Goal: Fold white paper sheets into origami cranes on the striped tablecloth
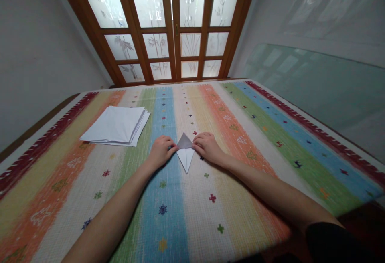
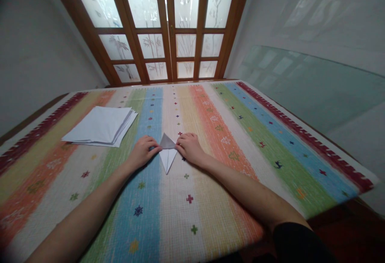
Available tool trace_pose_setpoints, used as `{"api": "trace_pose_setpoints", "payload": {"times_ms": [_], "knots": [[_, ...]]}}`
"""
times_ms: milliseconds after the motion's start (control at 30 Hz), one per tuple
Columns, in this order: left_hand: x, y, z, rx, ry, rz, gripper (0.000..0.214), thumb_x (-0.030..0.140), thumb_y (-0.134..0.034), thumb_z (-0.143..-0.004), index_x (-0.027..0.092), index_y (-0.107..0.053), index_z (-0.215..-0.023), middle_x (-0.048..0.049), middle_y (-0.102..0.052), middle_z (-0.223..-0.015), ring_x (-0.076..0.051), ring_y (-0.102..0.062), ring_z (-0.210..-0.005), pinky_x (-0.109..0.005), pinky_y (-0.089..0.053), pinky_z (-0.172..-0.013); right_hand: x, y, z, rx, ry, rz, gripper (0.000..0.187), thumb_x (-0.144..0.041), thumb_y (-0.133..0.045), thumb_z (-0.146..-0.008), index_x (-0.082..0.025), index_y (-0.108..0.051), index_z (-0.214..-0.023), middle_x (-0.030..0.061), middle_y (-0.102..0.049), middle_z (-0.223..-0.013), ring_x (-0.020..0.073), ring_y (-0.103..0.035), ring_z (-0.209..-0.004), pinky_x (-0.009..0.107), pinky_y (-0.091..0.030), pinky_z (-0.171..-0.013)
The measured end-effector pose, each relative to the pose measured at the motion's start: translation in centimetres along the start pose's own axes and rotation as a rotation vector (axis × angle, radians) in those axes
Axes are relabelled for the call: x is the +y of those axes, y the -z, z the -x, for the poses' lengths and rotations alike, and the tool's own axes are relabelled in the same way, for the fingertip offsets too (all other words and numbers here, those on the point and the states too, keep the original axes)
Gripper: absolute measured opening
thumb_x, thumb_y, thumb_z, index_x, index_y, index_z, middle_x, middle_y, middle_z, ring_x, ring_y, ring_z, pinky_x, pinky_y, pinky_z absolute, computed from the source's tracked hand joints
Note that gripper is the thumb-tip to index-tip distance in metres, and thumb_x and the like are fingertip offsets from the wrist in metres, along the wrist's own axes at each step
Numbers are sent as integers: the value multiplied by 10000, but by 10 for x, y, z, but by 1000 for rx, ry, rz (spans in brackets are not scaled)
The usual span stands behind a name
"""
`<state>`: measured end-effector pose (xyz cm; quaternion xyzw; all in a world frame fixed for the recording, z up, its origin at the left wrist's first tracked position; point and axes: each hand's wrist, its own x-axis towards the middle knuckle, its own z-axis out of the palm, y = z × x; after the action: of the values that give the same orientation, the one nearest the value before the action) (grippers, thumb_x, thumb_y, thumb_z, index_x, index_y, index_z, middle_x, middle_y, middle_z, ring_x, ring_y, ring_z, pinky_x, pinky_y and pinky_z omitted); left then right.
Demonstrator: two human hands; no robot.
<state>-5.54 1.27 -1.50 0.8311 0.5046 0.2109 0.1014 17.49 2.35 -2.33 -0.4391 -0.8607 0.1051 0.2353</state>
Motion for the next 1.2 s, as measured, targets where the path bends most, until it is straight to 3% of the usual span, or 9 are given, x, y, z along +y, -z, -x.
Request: {"api": "trace_pose_setpoints", "payload": {"times_ms": [300,533,833,933,1033,1200], "knots": [[5,-1,-9,-36,172,-57,211,346,-635,-834,179,-724,-739,-63,-672,-791,-228,-585,-842,-360,-424,-773,-9,0,-9,-31,-181,74,293,-322,-505,-940,-180,-692,-766,91,-665,-1064,240,-554,-1064,410,-313,-874],[10,-3,-10,-33,273,-131,267,398,-599,-843,188,-706,-718,-62,-693,-797,-234,-596,-839,-354,-403,-744,-13,-5,-11,16,-191,205,304,-341,-501,-933,-182,-709,-778,113,-666,-1045,265,-541,-1007,452,-307,-893],[21,-5,-7,-4,305,-208,268,393,-551,-867,185,-654,-733,-79,-669,-832,-265,-575,-907,-388,-383,-788,-19,-9,-10,24,-187,362,284,-362,-509,-936,-157,-705,-948,135,-648,-1081,290,-517,-1039,500,-286,-966],[21,-7,-5,19,294,-220,232,374,-553,-871,194,-677,-949,-97,-658,-950,-277,-559,-959,-416,-393,-833,-15,-10,-10,56,-188,363,287,-394,-510,-936,-180,-701,-936,129,-654,-1056,293,-518,-1025,516,-293,-961],[19,-12,-3,39,194,-221,313,319,-516,-903,275,-643,-1185,-109,-608,-1181,-293,-515,-1100,-467,-375,-927,-12,-8,-7,68,-192,358,287,-419,-524,-927,-185,-689,-947,132,-651,-1059,300,-518,-1023,531,-296,-962],[15,-16,-2,-40,135,-256,329,345,-436,-944,392,-658,-1182,-56,-496,-1412,-352,-349,-1337,-636,-209,-1069,-11,-2,3,62,-240,312,259,-410,-560,-910,-177,-672,-902,129,-655,-1070,305,-538,-1022,546,-311,-973]]}}
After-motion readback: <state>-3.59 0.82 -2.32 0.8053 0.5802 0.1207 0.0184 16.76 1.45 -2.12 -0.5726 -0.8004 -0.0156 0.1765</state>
